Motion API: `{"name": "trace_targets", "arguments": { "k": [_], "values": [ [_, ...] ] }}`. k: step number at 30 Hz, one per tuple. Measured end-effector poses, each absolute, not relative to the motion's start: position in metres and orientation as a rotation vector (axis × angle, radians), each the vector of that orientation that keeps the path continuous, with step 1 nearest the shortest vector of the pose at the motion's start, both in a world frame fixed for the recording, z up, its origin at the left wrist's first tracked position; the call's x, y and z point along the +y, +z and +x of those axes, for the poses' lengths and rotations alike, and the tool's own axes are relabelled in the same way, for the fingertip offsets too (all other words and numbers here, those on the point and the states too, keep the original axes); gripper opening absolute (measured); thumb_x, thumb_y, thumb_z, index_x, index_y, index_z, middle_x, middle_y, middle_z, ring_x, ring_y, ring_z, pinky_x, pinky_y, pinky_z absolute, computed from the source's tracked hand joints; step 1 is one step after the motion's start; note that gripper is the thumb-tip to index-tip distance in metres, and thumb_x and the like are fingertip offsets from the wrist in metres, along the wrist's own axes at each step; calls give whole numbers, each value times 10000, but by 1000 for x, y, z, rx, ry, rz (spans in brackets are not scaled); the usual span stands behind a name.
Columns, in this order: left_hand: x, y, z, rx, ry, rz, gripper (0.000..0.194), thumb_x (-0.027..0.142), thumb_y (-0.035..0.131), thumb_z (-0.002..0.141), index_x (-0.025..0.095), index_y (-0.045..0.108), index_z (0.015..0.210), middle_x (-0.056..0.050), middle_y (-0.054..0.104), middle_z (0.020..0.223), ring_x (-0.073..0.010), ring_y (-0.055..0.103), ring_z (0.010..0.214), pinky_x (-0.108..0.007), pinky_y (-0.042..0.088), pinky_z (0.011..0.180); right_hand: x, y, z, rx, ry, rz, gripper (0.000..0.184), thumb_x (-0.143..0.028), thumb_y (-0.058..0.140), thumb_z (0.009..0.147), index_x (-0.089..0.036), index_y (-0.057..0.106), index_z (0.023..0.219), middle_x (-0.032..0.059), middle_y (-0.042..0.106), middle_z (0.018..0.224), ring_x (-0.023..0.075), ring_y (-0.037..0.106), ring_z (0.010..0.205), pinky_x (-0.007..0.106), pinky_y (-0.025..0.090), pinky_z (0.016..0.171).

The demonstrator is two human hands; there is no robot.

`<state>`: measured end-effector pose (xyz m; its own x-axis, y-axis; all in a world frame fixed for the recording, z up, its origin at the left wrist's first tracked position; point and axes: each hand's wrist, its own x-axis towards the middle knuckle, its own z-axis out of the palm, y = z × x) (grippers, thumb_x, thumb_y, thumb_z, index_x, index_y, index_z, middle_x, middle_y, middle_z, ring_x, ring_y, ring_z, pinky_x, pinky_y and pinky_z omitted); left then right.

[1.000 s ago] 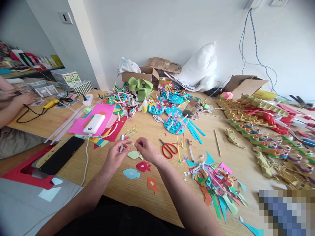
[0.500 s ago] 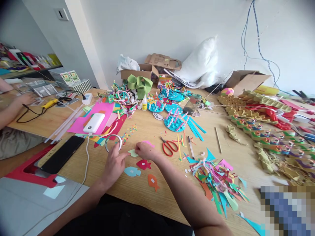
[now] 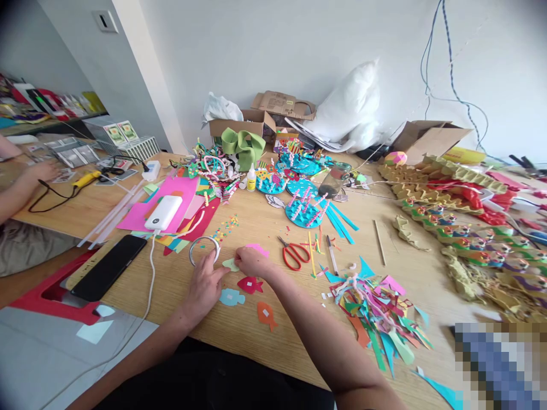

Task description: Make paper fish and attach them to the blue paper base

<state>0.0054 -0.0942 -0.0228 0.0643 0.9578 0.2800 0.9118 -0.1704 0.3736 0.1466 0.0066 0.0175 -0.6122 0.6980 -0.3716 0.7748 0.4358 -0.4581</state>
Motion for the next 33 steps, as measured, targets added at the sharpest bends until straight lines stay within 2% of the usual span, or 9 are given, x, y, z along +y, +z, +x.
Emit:
{"name": "trace_targets", "arguments": {
  "k": [12,18,23,33],
  "values": [
    [-95,-25,6,1953,694,2239,370,-1,439,760,179,727,907,-139,476,1349,-317,496,1133,-487,394,982,6,15,142,2539,-762,1341,217,-166,487,841,-144,681,934,110,710,978,188,649,880,234,388,649],
    [-94,-26,6,1965,685,2256,368,5,437,754,191,723,892,-114,501,1339,-296,512,1094,-481,413,964,4,8,140,2538,-680,1361,242,-169,477,849,-122,673,981,152,704,1008,223,659,917,253,421,676],
    [-94,-23,6,1983,664,2261,351,17,443,756,188,724,877,-107,521,1321,-282,514,1091,-467,418,971,2,8,138,2535,-626,1368,233,-158,488,849,-111,668,990,163,704,1005,230,665,928,255,438,695],
    [-94,-27,6,1963,665,2262,326,31,433,782,167,716,869,-144,489,1345,-310,515,1098,-486,410,963,-2,14,135,2526,-536,1461,222,-231,549,842,-119,668,993,169,694,1038,257,651,989,294,459,778]
  ]
}}
